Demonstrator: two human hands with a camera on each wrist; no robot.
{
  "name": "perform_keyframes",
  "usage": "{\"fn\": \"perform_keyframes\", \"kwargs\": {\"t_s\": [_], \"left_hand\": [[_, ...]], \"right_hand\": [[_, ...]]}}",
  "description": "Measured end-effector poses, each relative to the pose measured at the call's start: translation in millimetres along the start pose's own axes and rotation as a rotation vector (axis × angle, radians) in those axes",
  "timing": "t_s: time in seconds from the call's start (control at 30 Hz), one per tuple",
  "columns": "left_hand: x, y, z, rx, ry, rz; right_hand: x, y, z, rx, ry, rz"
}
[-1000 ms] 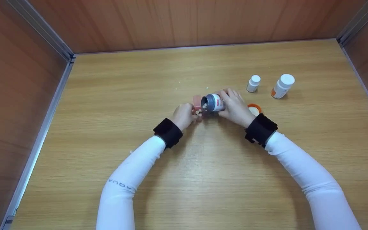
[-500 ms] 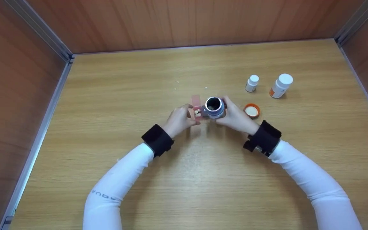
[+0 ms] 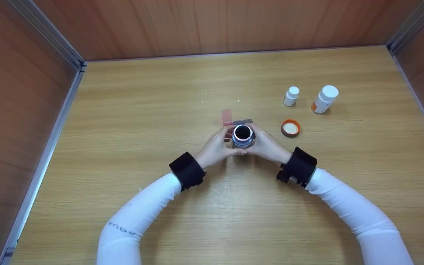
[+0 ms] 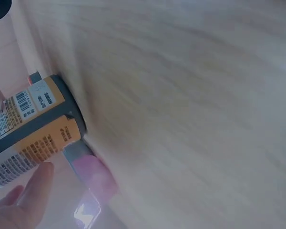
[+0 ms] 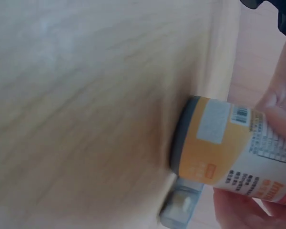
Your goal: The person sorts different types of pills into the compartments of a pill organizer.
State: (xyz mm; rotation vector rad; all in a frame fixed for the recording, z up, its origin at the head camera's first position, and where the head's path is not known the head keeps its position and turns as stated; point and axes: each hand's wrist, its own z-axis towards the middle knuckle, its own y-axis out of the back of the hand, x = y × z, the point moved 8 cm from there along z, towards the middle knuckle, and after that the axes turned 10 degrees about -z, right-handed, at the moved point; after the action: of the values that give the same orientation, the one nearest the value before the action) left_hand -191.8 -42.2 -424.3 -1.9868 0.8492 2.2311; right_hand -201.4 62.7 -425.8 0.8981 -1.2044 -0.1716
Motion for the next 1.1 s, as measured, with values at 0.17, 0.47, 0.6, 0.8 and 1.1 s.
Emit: {"fn": "perform_keyframes", "kwargs": {"t_s": [0.17,0.47,0.6,0.8,1.1], "left_hand": [[0.6,-1.2,4.4,-0.03,0.006,-0.031],[3.4,-4.2,8.1,-0.078,0.0,-0.023],[2.7,-4.1,7.7,-0.091,-0.008,-0.006],[4.7,-4.8,7.7,-0.09,0.002,-0.023],[7.9,-4.7,6.9,-0.094,0.027,-0.035]], "right_hand": [[0.5,-2.0,-1.0,0.003,0.016,-0.005],[-14.1,42.0,-9.7,0.028,-0.118,-0.253],[-42.2,68.4,-9.9,0.1,-0.216,-0.544],[-74.1,73.4,-11.3,0.264,-0.319,-0.625],[-88.5,65.9,-7.3,0.265,-0.379,-0.561]]}}
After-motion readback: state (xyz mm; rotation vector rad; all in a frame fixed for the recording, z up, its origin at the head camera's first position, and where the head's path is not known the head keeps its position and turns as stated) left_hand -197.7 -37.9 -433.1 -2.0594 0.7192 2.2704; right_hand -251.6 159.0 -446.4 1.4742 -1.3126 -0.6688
